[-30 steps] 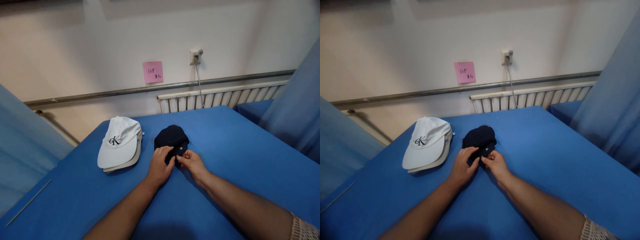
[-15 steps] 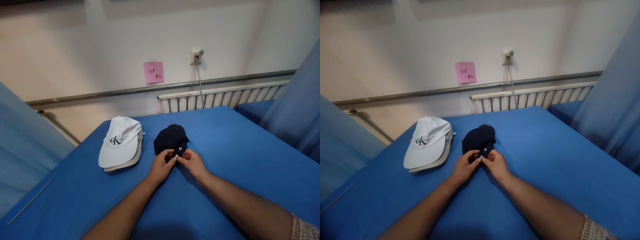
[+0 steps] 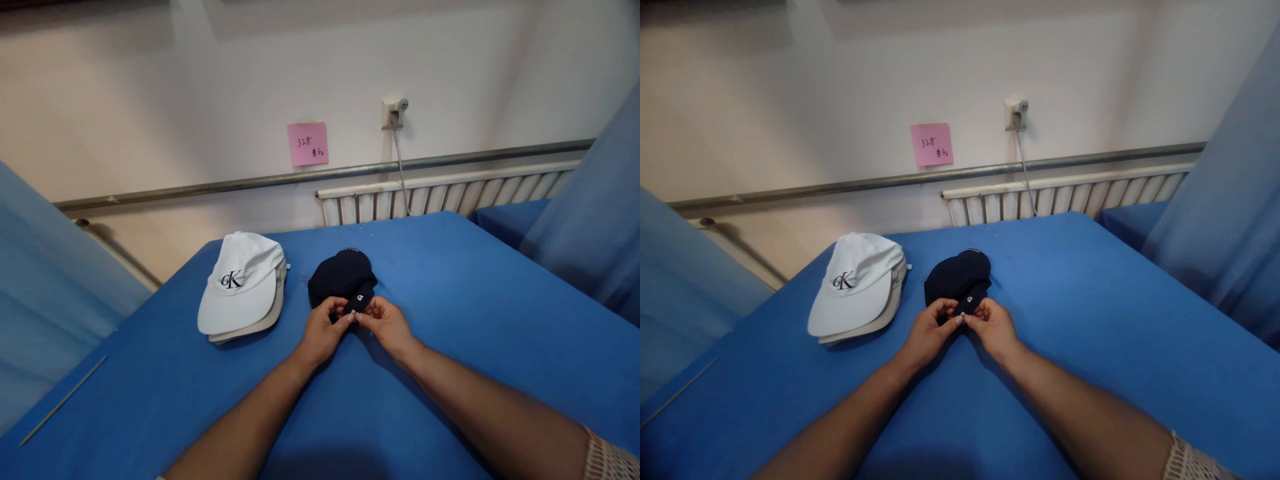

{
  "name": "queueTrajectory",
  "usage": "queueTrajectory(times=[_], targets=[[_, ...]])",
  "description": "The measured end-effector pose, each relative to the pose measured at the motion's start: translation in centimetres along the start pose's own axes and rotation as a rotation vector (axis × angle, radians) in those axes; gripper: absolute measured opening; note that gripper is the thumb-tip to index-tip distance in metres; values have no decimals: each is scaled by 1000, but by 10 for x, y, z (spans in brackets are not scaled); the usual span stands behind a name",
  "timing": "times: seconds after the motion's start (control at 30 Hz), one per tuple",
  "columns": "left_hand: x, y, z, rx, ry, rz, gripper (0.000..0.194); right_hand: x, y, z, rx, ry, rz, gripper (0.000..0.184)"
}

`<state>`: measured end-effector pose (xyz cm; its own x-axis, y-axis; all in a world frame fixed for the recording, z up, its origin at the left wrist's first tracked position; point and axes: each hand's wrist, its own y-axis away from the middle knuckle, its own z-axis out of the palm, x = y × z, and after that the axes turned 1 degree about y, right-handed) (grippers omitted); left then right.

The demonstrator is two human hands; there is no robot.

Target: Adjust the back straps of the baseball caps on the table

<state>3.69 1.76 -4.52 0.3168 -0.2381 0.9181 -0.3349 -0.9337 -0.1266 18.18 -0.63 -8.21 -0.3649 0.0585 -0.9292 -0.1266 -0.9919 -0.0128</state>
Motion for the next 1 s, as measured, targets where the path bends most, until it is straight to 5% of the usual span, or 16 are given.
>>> queueTrajectory(times=[1.0], targets=[[-12,-5,-3,-71,212,-120,26,-7,2,-6,-12,116,85,48]])
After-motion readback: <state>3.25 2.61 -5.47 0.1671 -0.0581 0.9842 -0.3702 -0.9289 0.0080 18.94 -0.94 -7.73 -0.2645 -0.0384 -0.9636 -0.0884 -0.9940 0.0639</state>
